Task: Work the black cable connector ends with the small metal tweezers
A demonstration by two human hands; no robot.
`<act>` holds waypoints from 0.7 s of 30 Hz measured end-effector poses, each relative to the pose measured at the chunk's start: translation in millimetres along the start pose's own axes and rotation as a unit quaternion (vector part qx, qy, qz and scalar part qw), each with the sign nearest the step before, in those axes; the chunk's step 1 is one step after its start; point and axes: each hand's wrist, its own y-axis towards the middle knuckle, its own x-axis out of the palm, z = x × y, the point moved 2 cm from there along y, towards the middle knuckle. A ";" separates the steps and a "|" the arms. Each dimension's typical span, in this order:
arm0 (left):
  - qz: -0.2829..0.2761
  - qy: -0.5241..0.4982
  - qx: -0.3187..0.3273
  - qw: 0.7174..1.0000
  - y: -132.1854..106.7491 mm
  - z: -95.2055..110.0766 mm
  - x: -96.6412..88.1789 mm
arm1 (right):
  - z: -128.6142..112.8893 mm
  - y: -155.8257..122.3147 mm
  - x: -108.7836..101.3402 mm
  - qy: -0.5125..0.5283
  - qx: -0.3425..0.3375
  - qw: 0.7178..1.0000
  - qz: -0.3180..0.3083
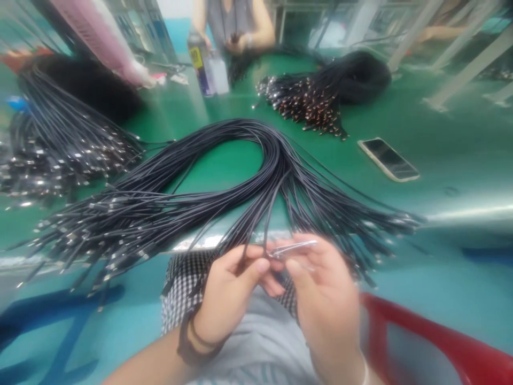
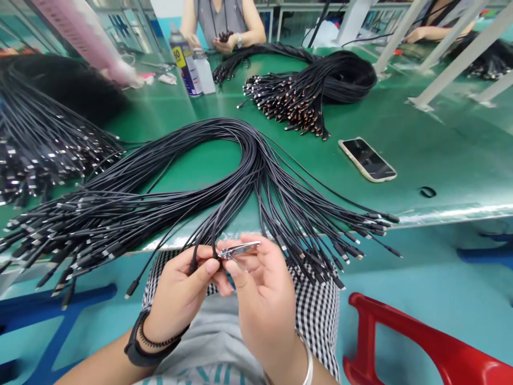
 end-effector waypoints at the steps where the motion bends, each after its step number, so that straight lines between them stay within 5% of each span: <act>1: 0.001 0.000 0.000 1.000 0.7 0.6 0.5 | 0.0 0.1 -0.3 -0.004 0.000 1.000 -0.001; 21: -0.012 0.030 -0.018 0.999 0.7 -2.1 -2.4 | 2.1 7.2 -7.4 -0.031 0.019 0.999 -0.010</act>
